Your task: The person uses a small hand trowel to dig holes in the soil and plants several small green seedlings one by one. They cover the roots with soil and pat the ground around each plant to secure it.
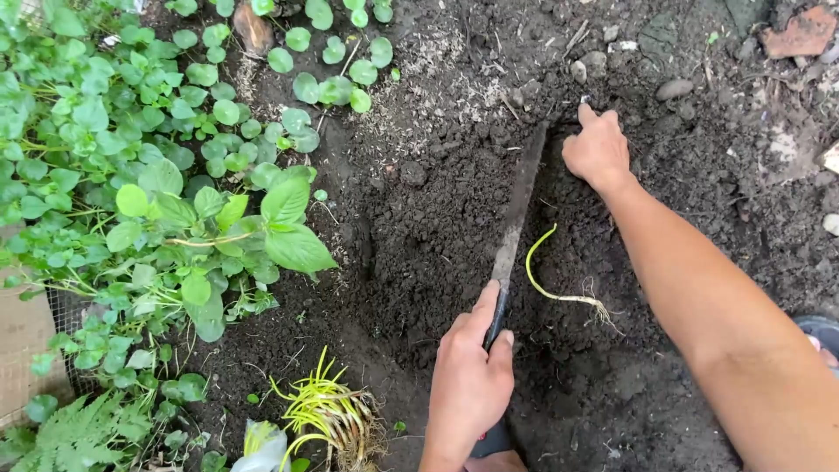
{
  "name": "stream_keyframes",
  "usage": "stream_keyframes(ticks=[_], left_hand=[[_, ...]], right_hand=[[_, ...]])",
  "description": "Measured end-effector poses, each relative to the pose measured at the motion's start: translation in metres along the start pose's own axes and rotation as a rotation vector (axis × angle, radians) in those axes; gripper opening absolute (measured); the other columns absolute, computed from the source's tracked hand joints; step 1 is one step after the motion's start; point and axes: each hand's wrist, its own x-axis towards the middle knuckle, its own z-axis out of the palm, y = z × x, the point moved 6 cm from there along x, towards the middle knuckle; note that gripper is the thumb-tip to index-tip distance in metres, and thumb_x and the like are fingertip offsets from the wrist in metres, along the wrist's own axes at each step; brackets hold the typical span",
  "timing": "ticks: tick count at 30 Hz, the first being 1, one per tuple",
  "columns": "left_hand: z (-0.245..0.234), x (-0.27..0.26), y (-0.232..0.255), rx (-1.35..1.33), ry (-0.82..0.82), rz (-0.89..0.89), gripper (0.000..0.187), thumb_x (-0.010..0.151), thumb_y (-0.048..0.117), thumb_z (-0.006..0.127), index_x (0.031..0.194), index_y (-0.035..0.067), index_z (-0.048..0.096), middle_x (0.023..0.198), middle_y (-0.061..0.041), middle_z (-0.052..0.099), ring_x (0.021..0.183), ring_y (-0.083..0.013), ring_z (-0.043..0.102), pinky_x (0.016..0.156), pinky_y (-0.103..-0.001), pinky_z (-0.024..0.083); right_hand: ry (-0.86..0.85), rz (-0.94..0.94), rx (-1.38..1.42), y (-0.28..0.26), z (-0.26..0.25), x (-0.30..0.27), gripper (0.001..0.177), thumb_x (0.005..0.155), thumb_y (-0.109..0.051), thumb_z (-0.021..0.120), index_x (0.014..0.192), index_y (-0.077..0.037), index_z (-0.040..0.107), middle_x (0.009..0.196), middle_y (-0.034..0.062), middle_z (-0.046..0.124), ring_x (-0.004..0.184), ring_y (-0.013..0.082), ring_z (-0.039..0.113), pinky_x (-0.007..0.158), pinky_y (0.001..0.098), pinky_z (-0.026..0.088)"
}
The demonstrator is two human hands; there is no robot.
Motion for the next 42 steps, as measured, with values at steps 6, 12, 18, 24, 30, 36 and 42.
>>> stream_keyframes(ticks=[6, 12, 18, 24, 30, 36, 42], left_hand=[[0.001, 0.006, -0.001, -0.018, 0.061, 0.134, 0.061, 0.093, 0.019, 0.056, 0.153, 0.023, 0.049, 0.131, -0.011, 0.068, 0.122, -0.0307, 0.061, 0.104, -0.04, 0.045], [-0.002, 0.001, -0.006, 0.001, 0.032, 0.074, 0.062, 0.095, 0.021, 0.056, 0.156, 0.026, 0.045, 0.124, -0.01, 0.067, 0.12, -0.0319, 0.06, 0.099, -0.043, 0.047], [-0.004, 0.003, -0.006, -0.009, 0.038, 0.077, 0.061, 0.095, 0.02, 0.056, 0.155, 0.026, 0.047, 0.123, -0.009, 0.068, 0.119, -0.0303, 0.061, 0.1, -0.042, 0.047], [-0.002, 0.002, -0.005, 0.021, 0.007, 0.023, 0.063, 0.097, 0.022, 0.055, 0.158, 0.03, 0.043, 0.124, -0.009, 0.066, 0.12, -0.0294, 0.06, 0.1, -0.043, 0.048], [0.005, 0.004, -0.01, 0.074, 0.045, 0.103, 0.062, 0.096, 0.022, 0.057, 0.157, 0.028, 0.046, 0.113, -0.012, 0.065, 0.107, -0.0357, 0.063, 0.092, -0.046, 0.049], [0.004, 0.003, 0.008, 0.46, 0.102, 0.207, 0.058, 0.094, 0.015, 0.06, 0.15, 0.028, 0.053, 0.089, -0.012, 0.051, 0.066, -0.0433, 0.063, 0.056, -0.059, 0.051], [0.021, 0.029, 0.035, 0.564, 0.143, 0.296, 0.073, 0.08, 0.005, 0.066, 0.151, 0.013, 0.052, 0.093, -0.02, 0.057, 0.066, -0.0452, 0.067, 0.055, -0.058, 0.057]], right_hand=[[0.007, -0.044, 0.36, 0.008, 0.0, 0.003, 0.036, 0.091, 0.006, 0.054, 0.121, -0.008, 0.069, 0.147, 0.021, 0.054, 0.047, 0.0112, 0.044, 0.039, 0.0305, 0.036], [0.117, -0.036, 0.214, 0.022, 0.015, 0.022, 0.061, 0.096, -0.011, 0.051, 0.156, -0.009, 0.039, 0.145, 0.0232, 0.038, 0.121, 0.0443, 0.053, 0.102, 0.0473, 0.044], [0.122, 0.002, 0.372, 0.026, 0.011, 0.032, 0.047, 0.087, 0.001, 0.056, 0.131, -0.011, 0.062, 0.117, 0.0121, 0.068, 0.08, 0.0223, 0.065, 0.056, 0.0361, 0.051], [0.167, 0.014, 0.441, 0.03, 0.011, 0.022, 0.049, 0.093, -0.01, 0.063, 0.139, -0.013, 0.049, 0.091, 0.0018, 0.051, 0.079, 0.0176, 0.052, 0.067, 0.0374, 0.044], [-0.049, 0.163, 0.164, -0.007, -0.006, -0.014, 0.069, 0.099, -0.012, 0.047, 0.164, -0.022, 0.024, 0.164, 0.0148, 0.022, 0.144, 0.041, 0.036, 0.116, 0.0473, 0.034], [-0.136, 0.156, 0.478, 0.004, -0.014, -0.006, 0.06, 0.099, 0.007, 0.043, 0.152, -0.022, 0.046, 0.132, 0.0102, 0.054, 0.065, 0.0103, 0.043, 0.046, 0.0279, 0.036], [-0.099, 0.103, 0.559, 0.007, -0.015, -0.014, 0.041, 0.102, 0.006, 0.047, 0.133, -0.019, 0.059, 0.118, 0.0074, 0.057, 0.059, 0.0067, 0.038, 0.044, 0.0218, 0.034]])
